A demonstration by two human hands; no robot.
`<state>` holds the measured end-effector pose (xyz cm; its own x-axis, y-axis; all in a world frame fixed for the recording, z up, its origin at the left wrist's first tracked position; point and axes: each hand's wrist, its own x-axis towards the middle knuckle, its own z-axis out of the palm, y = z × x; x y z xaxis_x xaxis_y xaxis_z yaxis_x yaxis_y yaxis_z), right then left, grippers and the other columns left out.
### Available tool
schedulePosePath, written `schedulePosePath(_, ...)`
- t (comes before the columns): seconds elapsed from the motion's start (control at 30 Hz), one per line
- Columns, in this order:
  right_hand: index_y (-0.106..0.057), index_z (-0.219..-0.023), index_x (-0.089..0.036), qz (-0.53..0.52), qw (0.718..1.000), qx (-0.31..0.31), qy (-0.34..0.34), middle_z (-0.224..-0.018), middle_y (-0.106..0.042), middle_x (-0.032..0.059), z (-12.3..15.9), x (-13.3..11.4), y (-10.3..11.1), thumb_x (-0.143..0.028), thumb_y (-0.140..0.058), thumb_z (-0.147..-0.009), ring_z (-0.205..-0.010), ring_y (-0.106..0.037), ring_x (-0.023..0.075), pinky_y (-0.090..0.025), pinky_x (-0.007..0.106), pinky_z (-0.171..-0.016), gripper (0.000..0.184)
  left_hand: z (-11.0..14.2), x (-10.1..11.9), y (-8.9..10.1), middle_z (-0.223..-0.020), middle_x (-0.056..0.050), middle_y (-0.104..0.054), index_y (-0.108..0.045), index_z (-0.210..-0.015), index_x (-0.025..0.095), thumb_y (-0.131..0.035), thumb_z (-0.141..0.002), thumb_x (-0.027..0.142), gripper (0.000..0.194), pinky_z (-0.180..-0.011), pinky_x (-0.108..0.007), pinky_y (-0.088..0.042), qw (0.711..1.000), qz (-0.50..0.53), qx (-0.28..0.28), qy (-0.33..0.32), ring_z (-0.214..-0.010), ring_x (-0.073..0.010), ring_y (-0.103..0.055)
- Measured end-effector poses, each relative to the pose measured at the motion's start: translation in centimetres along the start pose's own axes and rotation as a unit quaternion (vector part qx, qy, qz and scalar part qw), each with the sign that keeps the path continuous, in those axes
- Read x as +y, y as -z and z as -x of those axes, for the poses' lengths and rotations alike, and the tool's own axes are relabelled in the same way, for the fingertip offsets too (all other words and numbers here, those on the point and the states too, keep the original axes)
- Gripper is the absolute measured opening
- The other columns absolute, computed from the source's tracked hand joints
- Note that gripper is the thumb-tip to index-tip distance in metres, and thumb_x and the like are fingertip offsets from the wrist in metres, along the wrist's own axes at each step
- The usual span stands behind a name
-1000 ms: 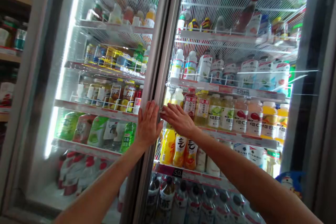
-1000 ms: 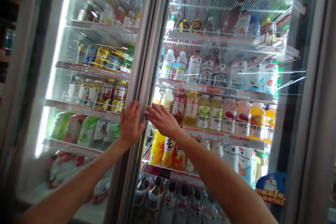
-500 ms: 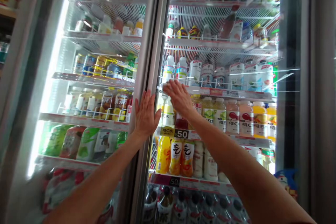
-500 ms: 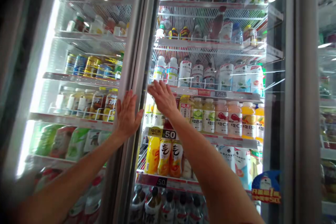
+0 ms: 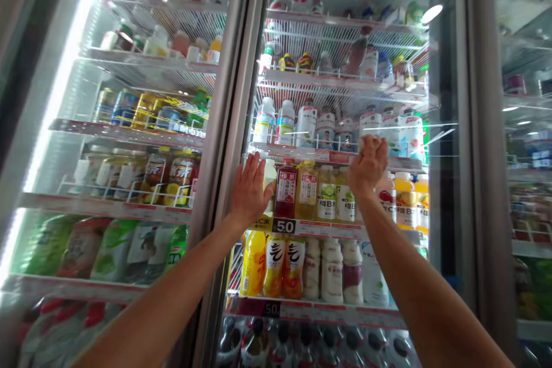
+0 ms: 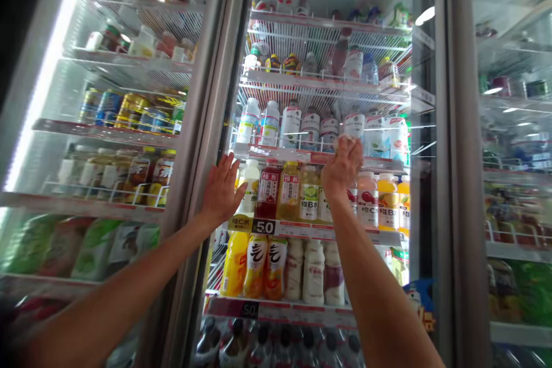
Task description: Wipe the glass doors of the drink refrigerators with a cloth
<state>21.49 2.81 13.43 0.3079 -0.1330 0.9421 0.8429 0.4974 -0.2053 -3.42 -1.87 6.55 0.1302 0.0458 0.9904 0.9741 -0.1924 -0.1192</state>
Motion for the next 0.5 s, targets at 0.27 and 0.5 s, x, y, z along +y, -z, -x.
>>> schedulePosePath(0.27,-0.041,-0.132,-0.034,-0.031,0.944,-0.178,0.278,-0.145,-0.032,-0.0015,5.8,-2.5,0.3,-0.012,-0.042,-0.082,-0.136,-0.021,0.0214,-0.025,0.046,-0.109,0.055,-0.1,0.5,-2.0,-0.147,-0.015,-0.025,-0.029,-0.137,0.012,-0.039,-0.086,0.039,0.059,-0.111,-0.049,-0.014,0.999,-0.017,0.016,0.04,-0.138,-0.0259,-0.017)
schedulePosePath(0.5,-0.043,-0.132,-0.023,-0.006,1.0,-0.009,0.015,-0.144,-0.033,0.0084,-1.8,2.1,0.1,-0.013,-0.036,-0.083,-0.134,-0.026,0.0291,-0.028,0.055,-0.105,0.051,-2.3,0.8,-1.9,-0.147,-0.015,-0.025,-0.028,-0.138,0.011,-0.036,-0.086,0.04,0.06,-0.111,-0.049,-0.014,1.0,-0.014,0.006,0.023,-0.138,-0.0258,-0.016)
